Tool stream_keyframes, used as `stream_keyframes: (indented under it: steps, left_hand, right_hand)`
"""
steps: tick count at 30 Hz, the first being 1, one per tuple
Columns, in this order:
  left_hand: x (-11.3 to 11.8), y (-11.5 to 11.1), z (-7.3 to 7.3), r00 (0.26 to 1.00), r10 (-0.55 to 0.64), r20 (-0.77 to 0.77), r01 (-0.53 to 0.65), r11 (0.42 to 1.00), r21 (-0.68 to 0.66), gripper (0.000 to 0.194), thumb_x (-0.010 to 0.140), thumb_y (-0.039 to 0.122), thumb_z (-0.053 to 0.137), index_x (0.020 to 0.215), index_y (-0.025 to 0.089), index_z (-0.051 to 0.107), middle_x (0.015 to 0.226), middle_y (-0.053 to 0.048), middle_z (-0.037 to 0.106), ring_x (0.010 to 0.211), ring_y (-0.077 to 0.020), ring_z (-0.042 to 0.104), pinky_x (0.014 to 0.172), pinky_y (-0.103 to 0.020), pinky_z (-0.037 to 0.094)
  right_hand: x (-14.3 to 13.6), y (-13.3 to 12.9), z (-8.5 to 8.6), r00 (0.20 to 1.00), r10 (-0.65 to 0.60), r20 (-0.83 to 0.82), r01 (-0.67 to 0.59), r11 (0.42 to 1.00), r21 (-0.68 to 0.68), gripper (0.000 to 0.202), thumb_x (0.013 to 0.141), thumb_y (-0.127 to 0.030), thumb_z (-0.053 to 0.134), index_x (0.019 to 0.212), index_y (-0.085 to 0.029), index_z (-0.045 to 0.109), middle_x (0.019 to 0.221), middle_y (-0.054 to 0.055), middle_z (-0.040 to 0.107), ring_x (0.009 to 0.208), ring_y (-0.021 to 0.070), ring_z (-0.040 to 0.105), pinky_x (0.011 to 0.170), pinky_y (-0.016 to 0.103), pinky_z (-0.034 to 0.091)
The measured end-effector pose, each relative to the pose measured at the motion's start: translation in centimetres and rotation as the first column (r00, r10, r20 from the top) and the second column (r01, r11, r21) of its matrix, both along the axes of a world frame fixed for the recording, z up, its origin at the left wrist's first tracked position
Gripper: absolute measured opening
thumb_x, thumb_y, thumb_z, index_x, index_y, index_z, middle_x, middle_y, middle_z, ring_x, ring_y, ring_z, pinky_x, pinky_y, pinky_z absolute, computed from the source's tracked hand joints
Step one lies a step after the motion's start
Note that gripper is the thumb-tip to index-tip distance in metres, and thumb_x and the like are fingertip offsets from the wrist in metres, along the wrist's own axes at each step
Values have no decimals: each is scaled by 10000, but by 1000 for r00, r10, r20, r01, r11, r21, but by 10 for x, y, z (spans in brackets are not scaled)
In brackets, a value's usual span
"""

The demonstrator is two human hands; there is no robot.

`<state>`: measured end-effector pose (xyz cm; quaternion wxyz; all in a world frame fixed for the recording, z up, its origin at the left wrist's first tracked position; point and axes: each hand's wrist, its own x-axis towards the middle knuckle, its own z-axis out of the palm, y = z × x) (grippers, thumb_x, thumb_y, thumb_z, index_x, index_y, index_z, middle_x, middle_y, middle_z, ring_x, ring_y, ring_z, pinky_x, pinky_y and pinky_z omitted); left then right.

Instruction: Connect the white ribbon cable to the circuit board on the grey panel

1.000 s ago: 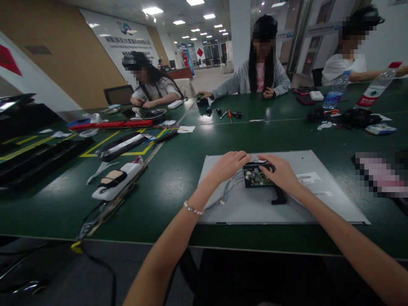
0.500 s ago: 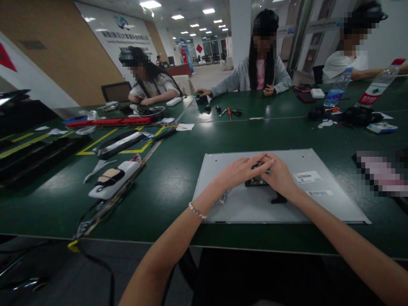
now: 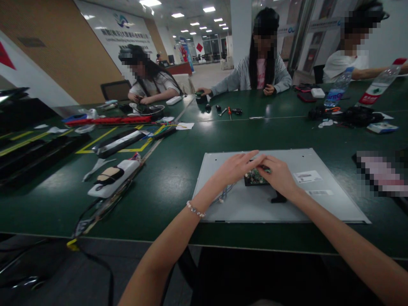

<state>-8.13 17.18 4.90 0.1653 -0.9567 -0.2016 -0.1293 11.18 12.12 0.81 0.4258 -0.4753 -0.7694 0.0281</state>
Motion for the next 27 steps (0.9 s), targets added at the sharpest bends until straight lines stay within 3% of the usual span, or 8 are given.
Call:
stream_keyframes:
  steps: [5,10,13,17,20,23,27]
  left_hand:
    - [-21,22,6,968,249,-26,-250,967,-52,304,921,45,420,1132,130,621,1172,-111,642,1011,-201,627,869,-320,503]
    - [-39,32,25,877,473,86,-458,876,-150,278,922,83,433,1036,142,679,1086,-92,680,1008,-189,636,902,-306,497]
    - [-42,25,40,824,539,175,-493,834,-248,267,929,129,448,1009,170,700,1046,-66,706,996,-184,651,917,-300,495]
    - [-38,-5,49,798,568,203,-488,806,-335,261,939,169,451,991,179,707,1009,-63,722,968,-192,666,908,-312,499]
    - [-32,-37,40,810,576,115,-497,777,-387,253,946,191,450,969,172,701,993,-79,722,959,-209,669,892,-333,504]
    - [-26,-63,22,820,571,34,-504,748,-432,224,944,194,457,973,166,677,976,-85,713,952,-215,667,873,-332,508]
    - [-19,-79,1,793,609,-17,-550,704,-450,190,931,150,448,959,151,636,961,-94,696,923,-214,665,830,-316,510]
  right_hand:
    - [-7,-5,5,997,69,-46,-66,997,50,139,918,-177,572,954,-193,705,1015,75,745,979,226,690,909,390,535]
    - [-21,-16,8,988,129,83,-137,985,103,169,934,-142,549,985,-176,707,1042,87,753,990,216,696,917,378,535]
    - [-29,-21,7,967,174,186,-195,976,101,181,934,-124,544,985,-163,713,1048,89,754,1017,221,690,931,385,528]
    - [-36,-23,3,936,198,291,-235,967,95,190,937,-113,535,997,-149,712,1045,97,754,1035,225,683,932,385,524]
    - [-38,-24,1,921,198,336,-243,965,98,199,936,-99,529,995,-152,711,1057,99,751,1042,220,681,938,374,519]
    - [-39,-26,2,903,221,369,-265,962,72,183,916,-87,551,995,-143,706,1094,110,741,1060,231,672,956,386,511]
    - [-41,-28,2,883,239,405,-269,963,18,170,904,-76,555,963,-131,705,1090,122,739,1079,244,663,981,407,496]
